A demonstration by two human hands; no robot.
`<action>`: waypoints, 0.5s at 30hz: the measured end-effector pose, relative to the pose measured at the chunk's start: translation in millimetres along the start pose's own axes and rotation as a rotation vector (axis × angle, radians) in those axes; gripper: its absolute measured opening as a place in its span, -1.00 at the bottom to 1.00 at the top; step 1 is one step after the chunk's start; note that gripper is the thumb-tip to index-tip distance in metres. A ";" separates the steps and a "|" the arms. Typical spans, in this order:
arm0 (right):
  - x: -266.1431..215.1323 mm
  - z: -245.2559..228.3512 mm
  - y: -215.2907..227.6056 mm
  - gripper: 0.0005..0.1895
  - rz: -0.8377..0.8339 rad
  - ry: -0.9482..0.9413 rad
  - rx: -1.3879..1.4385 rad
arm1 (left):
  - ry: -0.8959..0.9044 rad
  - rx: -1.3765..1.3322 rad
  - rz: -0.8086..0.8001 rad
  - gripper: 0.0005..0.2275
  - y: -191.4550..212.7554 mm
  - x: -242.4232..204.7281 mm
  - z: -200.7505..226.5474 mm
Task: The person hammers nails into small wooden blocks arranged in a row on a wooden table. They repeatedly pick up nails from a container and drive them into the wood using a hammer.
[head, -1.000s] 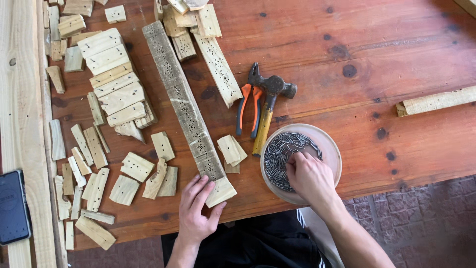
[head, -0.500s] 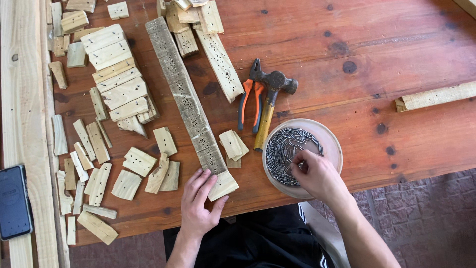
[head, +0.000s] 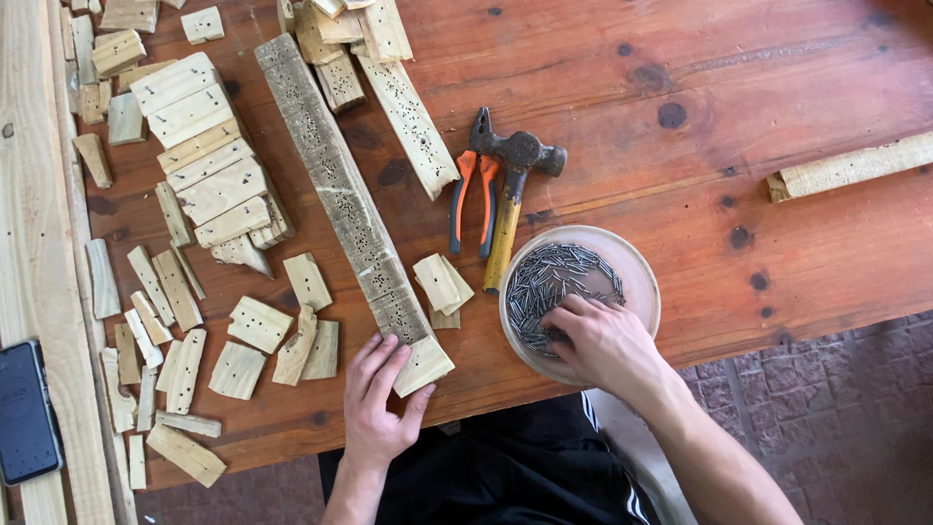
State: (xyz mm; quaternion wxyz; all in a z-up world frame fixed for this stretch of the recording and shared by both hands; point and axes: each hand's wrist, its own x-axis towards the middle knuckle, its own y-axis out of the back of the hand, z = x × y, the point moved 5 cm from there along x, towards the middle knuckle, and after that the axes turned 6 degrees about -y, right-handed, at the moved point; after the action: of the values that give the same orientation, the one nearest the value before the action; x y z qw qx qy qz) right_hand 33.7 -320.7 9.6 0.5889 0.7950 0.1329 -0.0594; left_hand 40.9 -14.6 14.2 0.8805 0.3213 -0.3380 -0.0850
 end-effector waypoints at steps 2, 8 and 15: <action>3.5 -4.7 6.3 -0.89 0.150 0.027 -0.019 | 0.002 0.004 -0.004 -0.55 -0.1 0.3 -0.5; 4.0 0.4 4.1 -0.85 0.157 -0.017 0.008 | 0.002 -0.007 0.003 -0.56 0.2 1.3 0.2; -1.6 -1.1 35.3 -0.86 0.187 -0.071 0.454 | -0.005 -0.007 0.012 -0.56 1.9 5.2 2.5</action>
State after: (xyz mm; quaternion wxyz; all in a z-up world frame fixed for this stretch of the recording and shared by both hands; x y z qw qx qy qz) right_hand 42.0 -329.4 42.8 0.4024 0.9132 0.0214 -0.0608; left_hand 43.1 -16.3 19.6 0.8812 0.3160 -0.3419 -0.0818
